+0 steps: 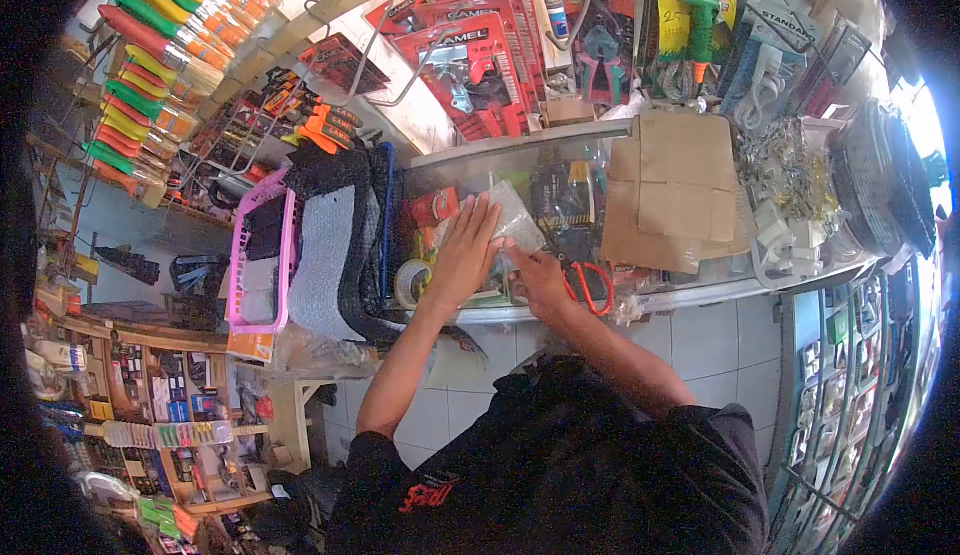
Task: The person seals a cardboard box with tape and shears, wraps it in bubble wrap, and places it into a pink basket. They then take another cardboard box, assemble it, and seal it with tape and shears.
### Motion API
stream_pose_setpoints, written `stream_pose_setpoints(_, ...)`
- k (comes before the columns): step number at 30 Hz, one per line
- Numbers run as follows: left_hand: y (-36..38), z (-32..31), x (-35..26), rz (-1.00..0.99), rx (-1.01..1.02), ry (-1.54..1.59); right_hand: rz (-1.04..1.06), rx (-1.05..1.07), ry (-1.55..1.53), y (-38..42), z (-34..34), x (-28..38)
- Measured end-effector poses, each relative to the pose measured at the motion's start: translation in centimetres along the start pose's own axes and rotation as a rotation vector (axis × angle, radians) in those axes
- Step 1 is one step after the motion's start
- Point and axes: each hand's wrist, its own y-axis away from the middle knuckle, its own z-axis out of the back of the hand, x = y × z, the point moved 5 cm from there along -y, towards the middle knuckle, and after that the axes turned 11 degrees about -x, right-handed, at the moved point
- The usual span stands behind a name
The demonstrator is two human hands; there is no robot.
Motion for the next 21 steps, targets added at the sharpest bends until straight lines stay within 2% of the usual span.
stream_pose_setpoints(5, -0.1, -0.1, 0.2, 0.008, 0.031, 0.001, 0.155, -0.046, 0.075, 0.4, -0.3, 0.7)
stream_pose_setpoints(11, 0.0, -0.5, 0.1, -0.008, 0.045, -0.041, 0.24, -0.089, 0.155, -0.4, -0.9, 0.1)
stream_pose_setpoints(21, 0.5, -1.2, -0.1, -0.045, 0.01, -0.169, 0.215, -0.079, 0.178, -2.0, -1.0, -1.1)
